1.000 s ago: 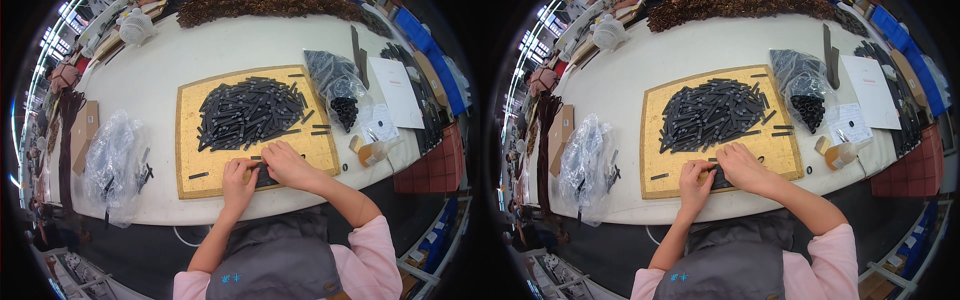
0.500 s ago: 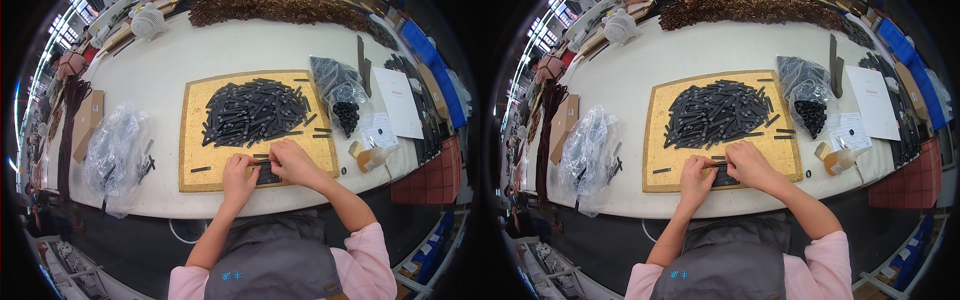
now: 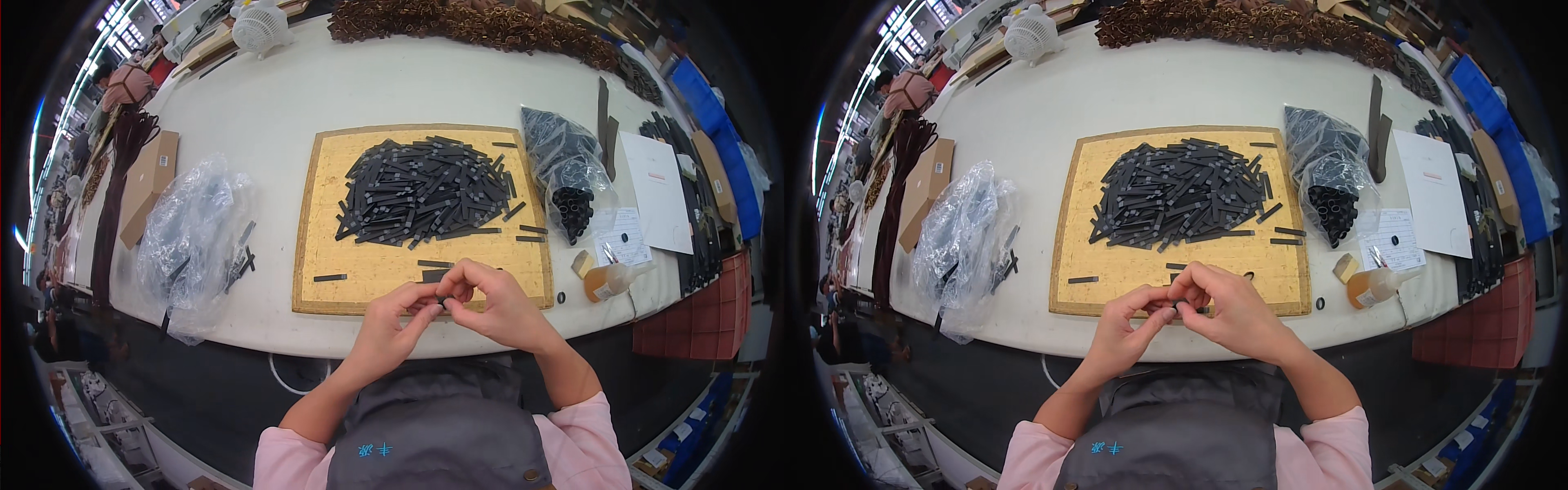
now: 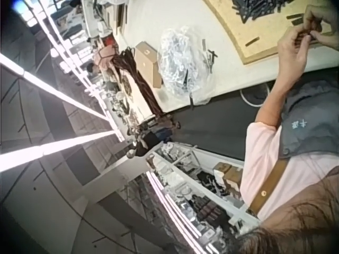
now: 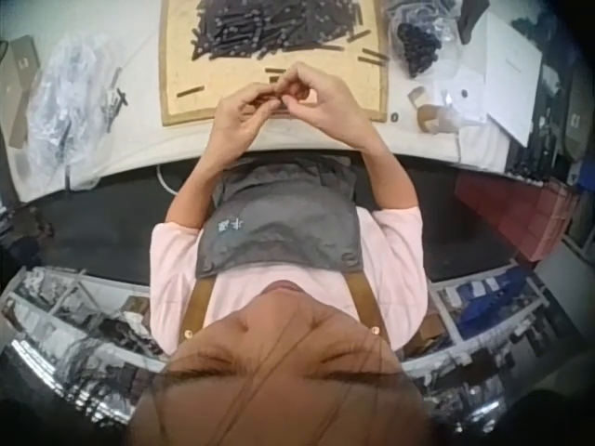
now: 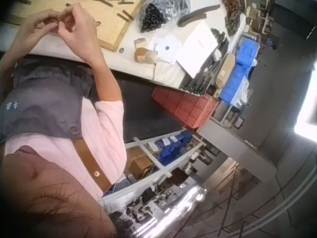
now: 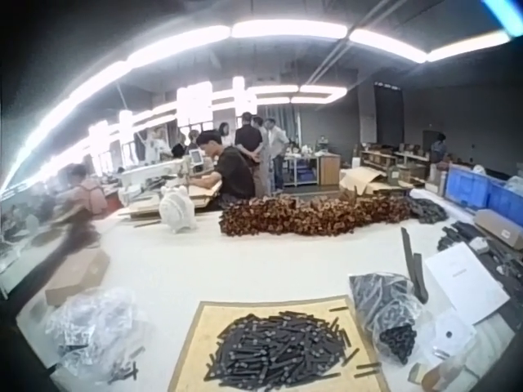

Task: The recorder is manually assembling small black plastic components by fitting small rings onto plastic slats.

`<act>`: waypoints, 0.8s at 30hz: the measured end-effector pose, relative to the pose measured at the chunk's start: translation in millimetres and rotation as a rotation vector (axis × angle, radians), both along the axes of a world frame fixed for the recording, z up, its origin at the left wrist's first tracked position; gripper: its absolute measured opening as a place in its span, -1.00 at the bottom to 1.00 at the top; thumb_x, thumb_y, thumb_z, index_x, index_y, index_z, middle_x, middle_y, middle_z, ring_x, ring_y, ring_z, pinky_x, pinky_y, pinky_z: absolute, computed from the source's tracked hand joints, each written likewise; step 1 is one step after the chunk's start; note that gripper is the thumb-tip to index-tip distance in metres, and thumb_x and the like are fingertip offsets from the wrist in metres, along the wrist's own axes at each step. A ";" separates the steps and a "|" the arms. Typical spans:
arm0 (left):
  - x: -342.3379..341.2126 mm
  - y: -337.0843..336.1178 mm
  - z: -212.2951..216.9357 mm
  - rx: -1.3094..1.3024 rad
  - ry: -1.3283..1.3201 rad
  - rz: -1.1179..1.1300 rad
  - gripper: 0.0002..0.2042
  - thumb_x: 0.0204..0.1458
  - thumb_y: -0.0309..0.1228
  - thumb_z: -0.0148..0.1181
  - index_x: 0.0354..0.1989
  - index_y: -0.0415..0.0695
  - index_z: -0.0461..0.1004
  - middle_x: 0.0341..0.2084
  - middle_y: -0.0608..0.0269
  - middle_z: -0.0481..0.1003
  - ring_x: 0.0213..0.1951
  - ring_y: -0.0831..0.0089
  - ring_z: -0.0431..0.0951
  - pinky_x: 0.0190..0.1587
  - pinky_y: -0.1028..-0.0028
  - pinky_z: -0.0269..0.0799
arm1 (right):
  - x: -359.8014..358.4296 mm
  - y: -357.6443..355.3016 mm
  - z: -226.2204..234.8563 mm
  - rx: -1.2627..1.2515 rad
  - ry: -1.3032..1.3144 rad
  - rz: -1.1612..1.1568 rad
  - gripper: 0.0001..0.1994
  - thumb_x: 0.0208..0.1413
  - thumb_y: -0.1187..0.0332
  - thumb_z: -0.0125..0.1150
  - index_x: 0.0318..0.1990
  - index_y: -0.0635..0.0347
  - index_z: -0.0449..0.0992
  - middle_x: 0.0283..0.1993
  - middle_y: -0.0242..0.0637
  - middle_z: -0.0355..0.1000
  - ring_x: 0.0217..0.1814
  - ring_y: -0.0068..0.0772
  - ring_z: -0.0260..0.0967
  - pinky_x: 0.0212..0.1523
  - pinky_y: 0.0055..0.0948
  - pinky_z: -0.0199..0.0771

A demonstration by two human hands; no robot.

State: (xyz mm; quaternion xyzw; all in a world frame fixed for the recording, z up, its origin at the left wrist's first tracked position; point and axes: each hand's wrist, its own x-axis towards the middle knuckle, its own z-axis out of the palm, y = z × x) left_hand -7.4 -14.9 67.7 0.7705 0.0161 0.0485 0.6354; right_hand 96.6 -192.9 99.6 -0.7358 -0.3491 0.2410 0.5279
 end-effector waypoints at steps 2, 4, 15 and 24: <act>-2.2 0.5 -5.9 -0.239 0.110 0.002 -0.76 0.20 -0.55 0.19 0.03 -0.30 0.54 -0.22 0.20 0.61 -0.19 0.51 0.59 -0.08 0.50 0.49 | -5.6 -0.4 -5.6 0.026 0.019 -0.002 -0.84 0.14 0.51 0.26 -0.15 0.30 0.46 -0.28 -0.33 0.50 -0.30 -0.56 0.45 -0.24 -0.55 0.46; -4.5 6.5 -7.0 -0.405 0.214 0.025 -0.79 0.20 -0.54 0.22 -0.01 -0.29 0.55 -0.23 0.25 0.61 -0.17 0.54 0.58 -0.03 0.52 0.48 | -7.2 -4.7 -18.2 0.200 0.220 -0.213 -0.88 0.23 0.51 0.22 -0.11 0.28 0.46 -0.23 -0.36 0.50 -0.22 -0.55 0.48 -0.19 -0.54 0.46; -6.2 16.1 13.2 -0.462 0.138 -0.289 -0.87 0.31 -0.40 0.07 -0.25 -0.15 0.49 0.25 0.10 0.29 0.30 0.25 0.24 0.26 0.23 0.21 | -23.6 -8.9 -35.6 0.217 0.920 0.199 -0.78 0.37 0.28 0.12 -0.08 0.27 0.54 -0.22 -0.35 0.51 -0.19 -0.57 0.49 -0.17 -0.49 0.61; -16.7 11.0 16.3 0.486 -0.179 -0.165 -0.93 0.12 -0.55 0.19 -0.24 -0.18 0.47 0.13 0.03 0.35 0.28 -0.04 0.20 0.29 0.10 0.17 | -29.4 -8.4 -29.9 0.031 0.570 0.013 -0.70 0.16 0.40 0.39 0.01 0.31 0.59 -0.25 -0.40 0.50 -0.30 -0.75 0.43 -0.24 -0.72 0.47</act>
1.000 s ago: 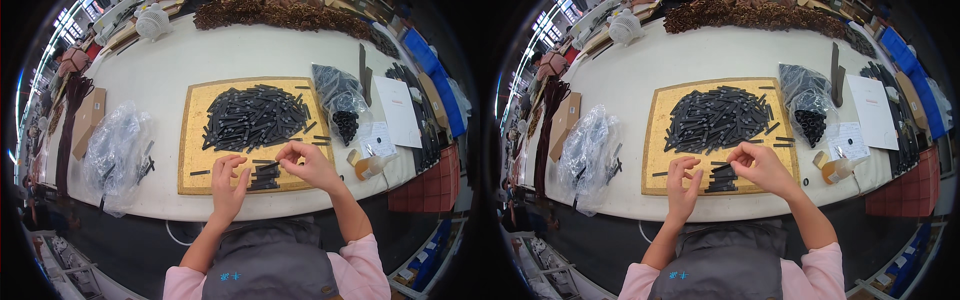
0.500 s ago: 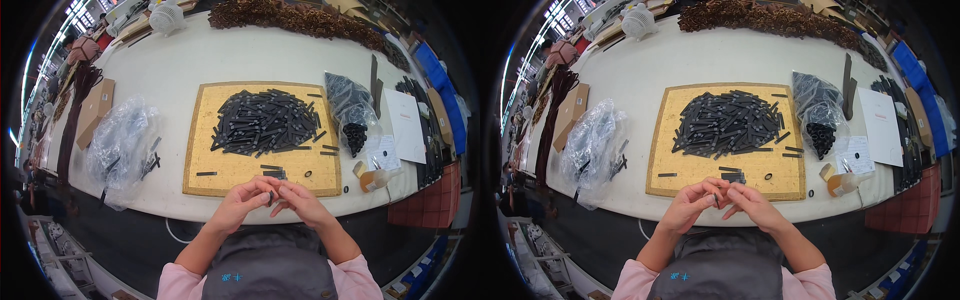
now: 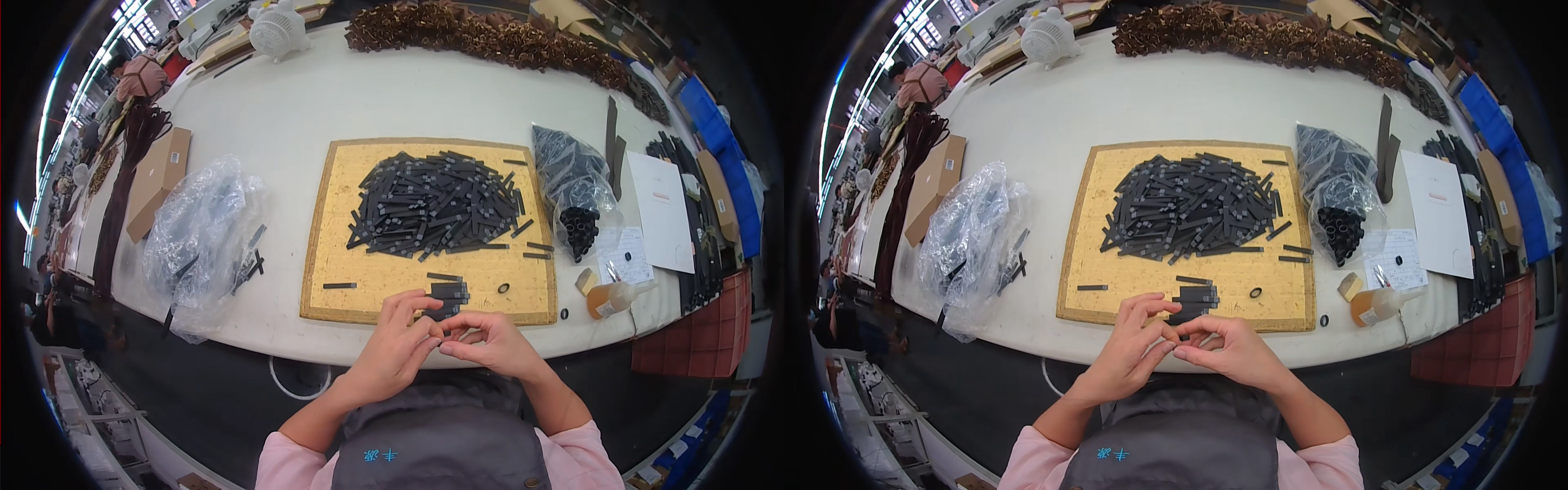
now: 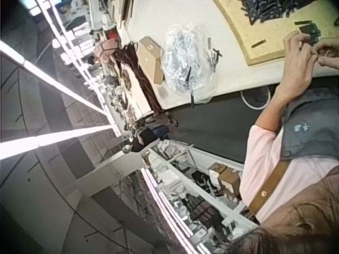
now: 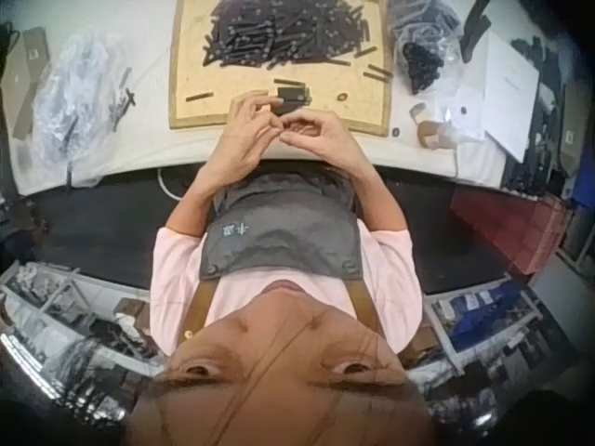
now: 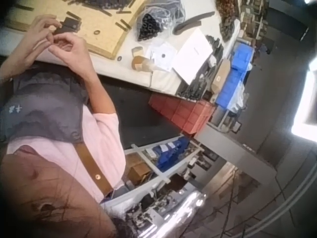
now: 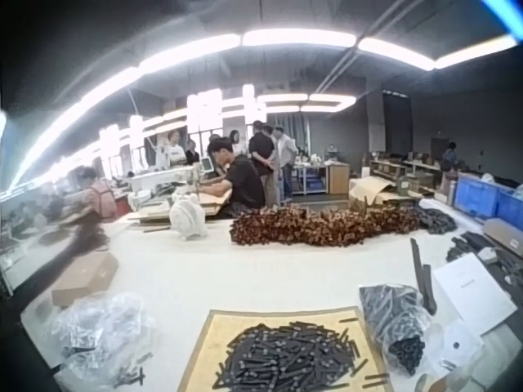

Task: The recorder is manually assembling small black plastic components by fitting small rings onto plastic slats.

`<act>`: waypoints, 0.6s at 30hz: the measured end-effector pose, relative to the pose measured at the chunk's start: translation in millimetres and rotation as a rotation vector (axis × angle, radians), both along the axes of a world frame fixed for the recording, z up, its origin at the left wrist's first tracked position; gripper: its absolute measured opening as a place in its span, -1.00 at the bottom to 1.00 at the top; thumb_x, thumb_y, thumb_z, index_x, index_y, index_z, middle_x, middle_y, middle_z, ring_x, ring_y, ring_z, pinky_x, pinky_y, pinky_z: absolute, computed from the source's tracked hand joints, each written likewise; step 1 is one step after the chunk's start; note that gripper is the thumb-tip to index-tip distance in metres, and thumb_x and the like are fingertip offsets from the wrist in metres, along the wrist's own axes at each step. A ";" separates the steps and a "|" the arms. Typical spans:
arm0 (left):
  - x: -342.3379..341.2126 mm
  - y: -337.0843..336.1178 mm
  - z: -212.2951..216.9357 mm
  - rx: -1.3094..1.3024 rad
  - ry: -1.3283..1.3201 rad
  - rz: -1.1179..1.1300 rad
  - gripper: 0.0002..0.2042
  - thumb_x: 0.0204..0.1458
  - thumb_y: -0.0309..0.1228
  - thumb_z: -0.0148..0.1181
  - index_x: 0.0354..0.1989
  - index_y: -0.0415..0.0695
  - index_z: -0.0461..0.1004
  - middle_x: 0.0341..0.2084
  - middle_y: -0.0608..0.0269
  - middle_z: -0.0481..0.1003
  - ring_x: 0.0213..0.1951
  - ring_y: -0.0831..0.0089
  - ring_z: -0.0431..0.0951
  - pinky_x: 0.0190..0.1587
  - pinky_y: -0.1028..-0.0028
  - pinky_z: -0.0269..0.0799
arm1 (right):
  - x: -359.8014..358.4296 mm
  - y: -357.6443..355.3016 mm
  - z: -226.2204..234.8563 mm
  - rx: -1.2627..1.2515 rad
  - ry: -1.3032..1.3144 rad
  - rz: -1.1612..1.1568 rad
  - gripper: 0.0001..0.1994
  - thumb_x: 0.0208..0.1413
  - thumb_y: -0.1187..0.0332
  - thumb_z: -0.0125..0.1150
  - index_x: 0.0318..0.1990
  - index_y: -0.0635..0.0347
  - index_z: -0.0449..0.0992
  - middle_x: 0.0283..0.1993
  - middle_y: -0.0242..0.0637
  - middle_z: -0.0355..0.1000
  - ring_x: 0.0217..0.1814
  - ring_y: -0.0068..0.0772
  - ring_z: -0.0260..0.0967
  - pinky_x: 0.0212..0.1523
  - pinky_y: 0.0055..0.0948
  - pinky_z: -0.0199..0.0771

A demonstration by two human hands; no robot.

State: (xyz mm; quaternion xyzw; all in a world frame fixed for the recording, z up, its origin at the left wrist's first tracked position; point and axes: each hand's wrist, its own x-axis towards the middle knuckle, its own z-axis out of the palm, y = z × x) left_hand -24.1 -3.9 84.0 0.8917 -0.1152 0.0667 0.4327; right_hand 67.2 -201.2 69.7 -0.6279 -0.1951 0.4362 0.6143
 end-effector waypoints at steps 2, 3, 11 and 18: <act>-4.8 -2.0 -6.2 -0.115 0.062 0.034 -0.93 0.13 -0.54 0.19 -0.23 -0.18 0.48 0.10 0.05 0.38 0.27 -0.02 0.21 0.29 0.12 0.15 | -0.9 -1.7 -3.8 0.011 0.127 -0.014 -0.73 0.18 0.50 0.34 0.02 0.36 0.57 -0.20 -0.36 0.52 -0.19 -0.68 0.49 -0.18 -0.68 0.50; -6.0 -1.5 -6.5 -0.138 0.051 0.064 -0.91 0.15 -0.53 0.21 -0.19 -0.20 0.50 0.07 0.06 0.41 0.19 0.10 0.37 0.21 0.21 0.30 | 0.9 -0.9 -1.7 -0.010 0.080 -0.018 -0.73 0.19 0.52 0.31 0.03 0.38 0.56 -0.17 -0.29 0.55 -0.16 -0.61 0.53 -0.14 -0.64 0.53; -17.1 -13.3 -19.7 -0.485 0.213 0.310 -0.85 0.14 -0.51 0.31 -0.16 -0.28 0.56 -0.30 0.13 0.63 -0.26 0.40 0.67 -0.18 0.48 0.56 | -8.8 0.9 2.4 0.020 -0.023 -0.156 -0.76 0.18 0.54 0.30 -0.01 0.40 0.56 -0.14 -0.26 0.57 -0.15 -0.55 0.56 -0.11 -0.60 0.57; -16.6 -15.6 -14.5 -0.513 0.185 0.368 -0.89 0.12 -0.55 0.30 -0.20 -0.29 0.61 -0.34 0.10 0.66 -0.28 0.42 0.68 -0.18 0.48 0.56 | -9.9 2.2 8.0 0.004 -0.167 -0.191 -0.78 0.13 0.59 0.34 -0.07 0.40 0.57 -0.10 -0.22 0.56 -0.10 -0.53 0.55 -0.07 -0.59 0.56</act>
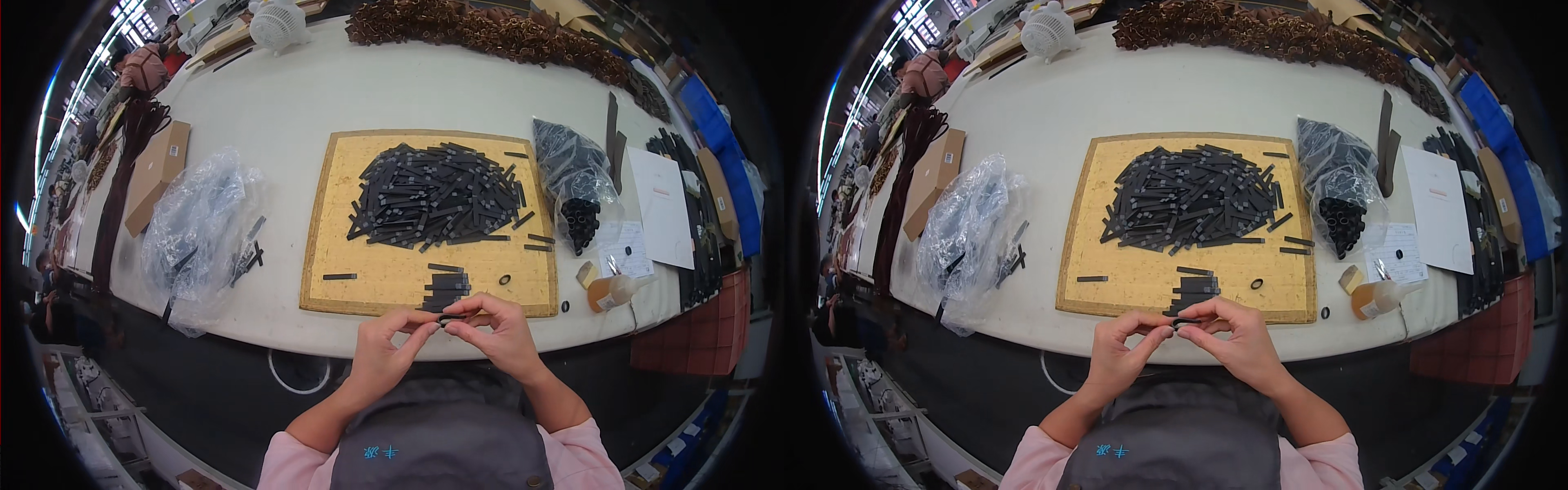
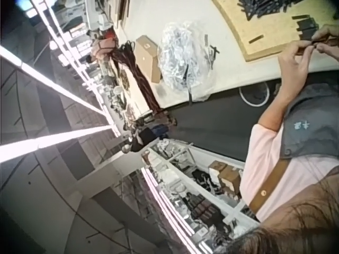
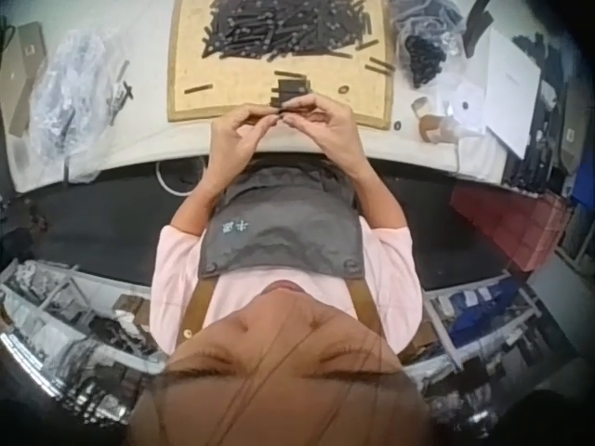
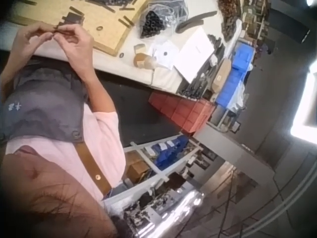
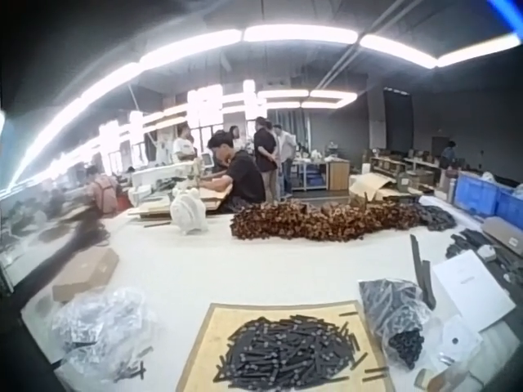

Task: The recorder is manually assembling small black plastic components by fitting small rings onto plastic slats.

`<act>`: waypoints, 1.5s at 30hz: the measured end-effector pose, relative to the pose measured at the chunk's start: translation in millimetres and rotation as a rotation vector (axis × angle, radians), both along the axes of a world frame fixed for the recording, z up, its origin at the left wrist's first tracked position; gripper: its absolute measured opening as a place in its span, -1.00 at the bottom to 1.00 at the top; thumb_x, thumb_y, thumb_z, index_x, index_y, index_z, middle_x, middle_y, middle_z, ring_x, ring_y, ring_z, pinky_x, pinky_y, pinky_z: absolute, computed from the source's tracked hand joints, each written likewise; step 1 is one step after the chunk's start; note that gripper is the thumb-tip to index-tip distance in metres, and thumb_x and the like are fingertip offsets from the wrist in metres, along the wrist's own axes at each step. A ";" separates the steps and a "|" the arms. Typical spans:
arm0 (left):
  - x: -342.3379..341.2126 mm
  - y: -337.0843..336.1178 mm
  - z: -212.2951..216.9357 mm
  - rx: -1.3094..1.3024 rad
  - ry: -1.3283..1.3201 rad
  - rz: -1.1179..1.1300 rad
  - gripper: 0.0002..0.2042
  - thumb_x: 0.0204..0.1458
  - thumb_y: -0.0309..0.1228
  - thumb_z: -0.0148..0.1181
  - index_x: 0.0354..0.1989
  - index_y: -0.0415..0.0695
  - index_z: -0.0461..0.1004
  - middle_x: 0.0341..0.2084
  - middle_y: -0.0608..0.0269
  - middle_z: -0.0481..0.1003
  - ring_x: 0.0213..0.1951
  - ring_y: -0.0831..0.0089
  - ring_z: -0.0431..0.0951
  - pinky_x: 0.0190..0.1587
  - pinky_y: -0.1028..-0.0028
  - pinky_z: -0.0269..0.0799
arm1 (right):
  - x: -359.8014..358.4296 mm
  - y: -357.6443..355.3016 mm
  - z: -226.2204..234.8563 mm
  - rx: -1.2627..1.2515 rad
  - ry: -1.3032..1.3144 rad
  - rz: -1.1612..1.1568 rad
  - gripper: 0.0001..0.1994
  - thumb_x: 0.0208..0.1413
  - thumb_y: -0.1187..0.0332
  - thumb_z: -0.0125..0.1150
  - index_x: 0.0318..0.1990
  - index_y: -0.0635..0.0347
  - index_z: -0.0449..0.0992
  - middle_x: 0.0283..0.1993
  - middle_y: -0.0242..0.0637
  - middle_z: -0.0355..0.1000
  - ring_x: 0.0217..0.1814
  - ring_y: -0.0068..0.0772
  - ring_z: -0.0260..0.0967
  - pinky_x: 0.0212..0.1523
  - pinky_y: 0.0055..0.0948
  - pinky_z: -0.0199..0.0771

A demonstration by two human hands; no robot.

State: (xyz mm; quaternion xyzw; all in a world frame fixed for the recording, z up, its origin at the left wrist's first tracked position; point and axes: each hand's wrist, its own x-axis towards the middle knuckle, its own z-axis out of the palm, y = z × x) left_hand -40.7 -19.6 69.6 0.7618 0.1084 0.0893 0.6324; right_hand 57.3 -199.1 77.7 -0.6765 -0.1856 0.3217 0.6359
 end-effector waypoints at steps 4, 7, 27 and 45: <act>0.5 -1.2 -2.6 -0.066 0.015 -0.027 -0.85 0.13 -0.56 0.29 -0.15 -0.29 0.62 -0.32 0.11 0.67 -0.27 0.44 0.68 -0.16 0.49 0.55 | -0.3 -0.4 -2.6 0.029 -0.056 0.008 -0.79 0.13 0.59 0.34 -0.09 0.42 0.56 -0.11 -0.20 0.56 -0.11 -0.51 0.55 -0.06 -0.57 0.58; -1.0 0.7 -2.0 -0.075 0.035 -0.062 -0.85 0.13 -0.55 0.29 -0.14 -0.29 0.63 -0.32 0.11 0.67 -0.26 0.46 0.67 -0.16 0.50 0.55 | -3.1 -2.6 -3.4 0.064 0.026 0.006 -0.79 0.13 0.60 0.33 -0.09 0.41 0.52 -0.12 -0.19 0.55 -0.16 -0.48 0.57 -0.08 -0.53 0.61; -1.7 -0.2 -16.1 -0.264 0.211 -0.166 -0.87 0.13 -0.51 0.29 -0.22 -0.31 0.57 -0.35 0.30 0.63 -0.29 0.62 0.61 -0.16 0.57 0.51 | -0.2 -15.9 -18.0 0.129 0.376 0.119 -0.85 0.23 0.52 0.24 -0.08 0.33 0.55 -0.16 -0.28 0.54 -0.14 -0.55 0.54 -0.12 -0.55 0.64; 3.1 2.7 -33.1 -0.494 0.351 -0.182 -0.90 0.17 -0.52 0.27 -0.22 -0.28 0.52 -0.34 0.21 0.62 -0.28 0.57 0.64 -0.16 0.58 0.58 | 3.1 -14.9 -32.3 -0.073 0.337 0.131 -0.88 0.20 0.50 0.26 -0.17 0.33 0.48 -0.26 -0.35 0.49 -0.26 -0.59 0.52 -0.21 -0.58 0.61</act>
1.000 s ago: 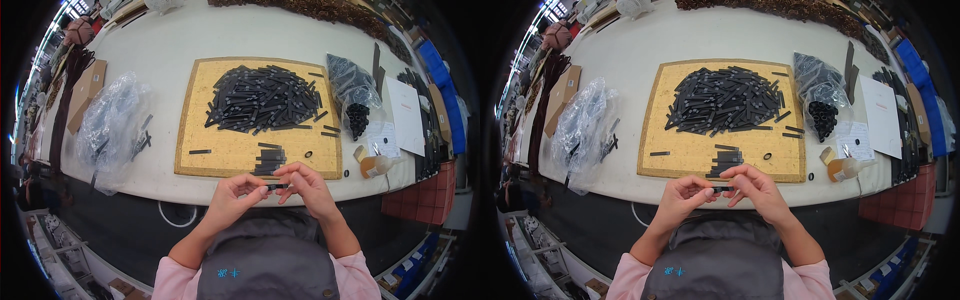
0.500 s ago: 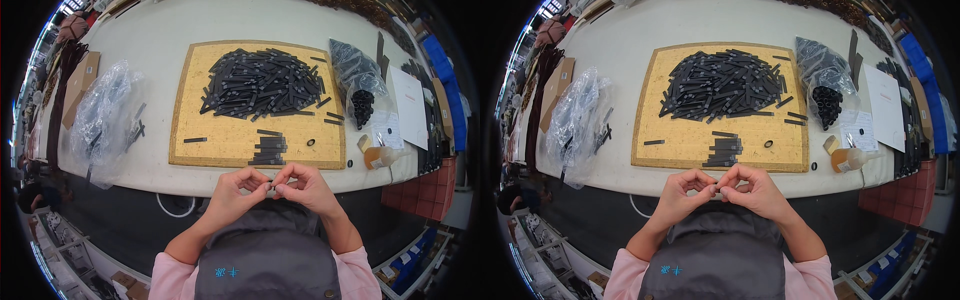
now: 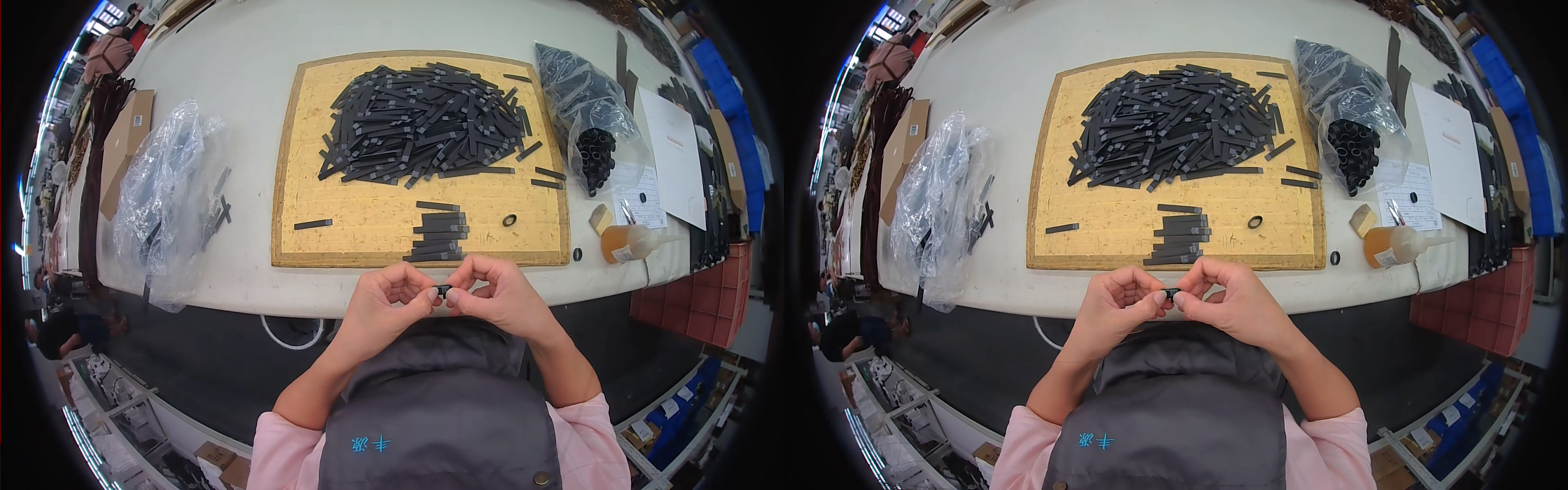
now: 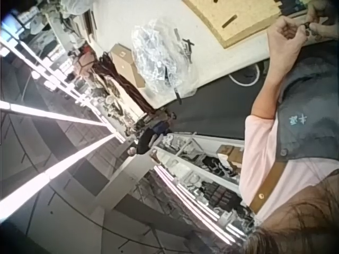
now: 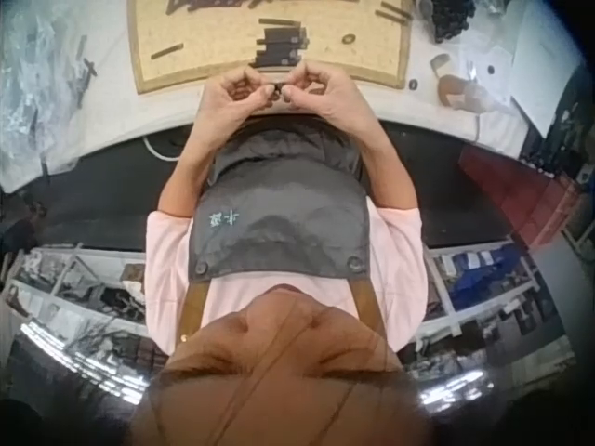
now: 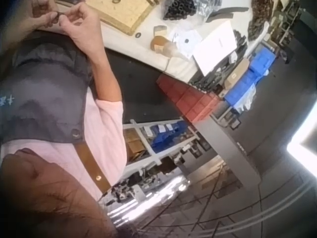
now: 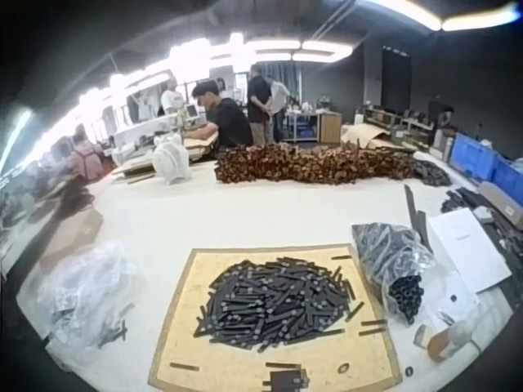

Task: The recorder is manually assembling small black plastic components by fitting small rings onto plastic slats.

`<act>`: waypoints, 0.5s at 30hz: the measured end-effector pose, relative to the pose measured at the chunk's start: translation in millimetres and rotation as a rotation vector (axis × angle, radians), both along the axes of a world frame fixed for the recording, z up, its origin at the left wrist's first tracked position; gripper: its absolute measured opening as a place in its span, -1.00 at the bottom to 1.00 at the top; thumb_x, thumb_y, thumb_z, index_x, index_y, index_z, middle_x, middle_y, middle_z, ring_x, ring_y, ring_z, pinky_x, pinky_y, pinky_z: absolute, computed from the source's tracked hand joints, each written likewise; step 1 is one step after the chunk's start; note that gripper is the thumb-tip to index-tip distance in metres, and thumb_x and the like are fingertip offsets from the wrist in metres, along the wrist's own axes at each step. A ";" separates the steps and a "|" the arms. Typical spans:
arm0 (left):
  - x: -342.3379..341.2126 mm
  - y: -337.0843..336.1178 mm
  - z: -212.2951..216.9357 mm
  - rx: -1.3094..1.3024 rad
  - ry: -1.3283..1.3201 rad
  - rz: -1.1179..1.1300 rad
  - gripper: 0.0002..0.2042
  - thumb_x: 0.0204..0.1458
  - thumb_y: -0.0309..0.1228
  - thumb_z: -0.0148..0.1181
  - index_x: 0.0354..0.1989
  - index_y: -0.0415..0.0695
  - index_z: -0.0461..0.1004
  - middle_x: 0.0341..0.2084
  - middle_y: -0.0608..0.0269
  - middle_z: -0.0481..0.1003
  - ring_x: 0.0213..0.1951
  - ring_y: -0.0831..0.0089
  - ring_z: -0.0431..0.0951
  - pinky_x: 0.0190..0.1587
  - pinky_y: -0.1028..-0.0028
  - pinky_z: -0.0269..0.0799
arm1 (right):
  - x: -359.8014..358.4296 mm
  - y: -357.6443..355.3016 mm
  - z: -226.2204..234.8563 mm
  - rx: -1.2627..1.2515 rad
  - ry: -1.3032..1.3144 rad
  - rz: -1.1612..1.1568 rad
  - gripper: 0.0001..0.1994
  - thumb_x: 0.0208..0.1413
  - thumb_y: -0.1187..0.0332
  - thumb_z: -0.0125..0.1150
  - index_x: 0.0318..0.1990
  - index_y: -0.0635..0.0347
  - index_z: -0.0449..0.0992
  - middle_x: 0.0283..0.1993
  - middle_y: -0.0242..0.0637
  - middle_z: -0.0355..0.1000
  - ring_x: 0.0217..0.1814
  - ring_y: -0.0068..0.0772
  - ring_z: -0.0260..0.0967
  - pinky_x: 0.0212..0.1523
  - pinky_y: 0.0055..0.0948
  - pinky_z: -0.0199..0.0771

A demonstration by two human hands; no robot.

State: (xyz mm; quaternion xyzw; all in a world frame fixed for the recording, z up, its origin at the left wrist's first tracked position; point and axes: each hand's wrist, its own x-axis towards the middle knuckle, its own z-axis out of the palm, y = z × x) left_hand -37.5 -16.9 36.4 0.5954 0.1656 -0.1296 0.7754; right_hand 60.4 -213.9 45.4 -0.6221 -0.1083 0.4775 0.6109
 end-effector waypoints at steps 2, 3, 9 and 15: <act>-0.7 -2.3 -4.6 -0.006 -0.004 0.017 -0.90 0.18 -0.52 0.26 -0.22 -0.28 0.52 -0.35 0.21 0.62 -0.29 0.57 0.64 -0.17 0.58 0.58 | 0.6 0.9 -1.6 -0.004 -0.011 -0.003 -0.88 0.20 0.50 0.27 -0.19 0.34 0.48 -0.27 -0.34 0.49 -0.26 -0.60 0.52 -0.22 -0.58 0.60; -1.1 -3.3 -6.3 -0.012 -0.012 0.036 -0.90 0.18 -0.51 0.26 -0.22 -0.28 0.52 -0.35 0.20 0.62 -0.30 0.57 0.63 -0.17 0.59 0.57 | 1.0 1.1 -4.1 -0.001 -0.002 -0.005 -0.89 0.20 0.49 0.27 -0.20 0.33 0.48 -0.28 -0.33 0.50 -0.27 -0.59 0.51 -0.22 -0.58 0.61; 1.4 -6.1 -7.6 -0.087 0.067 0.059 -0.91 0.19 -0.50 0.24 -0.22 -0.26 0.51 -0.37 0.17 0.62 -0.32 0.56 0.63 -0.21 0.59 0.57 | 6.4 1.9 -13.3 0.023 0.107 -0.012 -0.87 0.19 0.43 0.30 -0.28 0.29 0.48 -0.35 -0.32 0.51 -0.31 -0.56 0.51 -0.25 -0.55 0.61; 1.9 -4.3 -8.4 -0.109 0.091 0.037 -0.92 0.19 -0.51 0.23 -0.23 -0.27 0.50 -0.34 0.21 0.61 -0.26 0.59 0.63 -0.17 0.58 0.56 | 8.2 2.4 -17.8 0.061 0.218 -0.018 -0.83 0.20 0.38 0.32 -0.33 0.24 0.47 -0.36 -0.33 0.50 -0.33 -0.55 0.52 -0.29 -0.54 0.62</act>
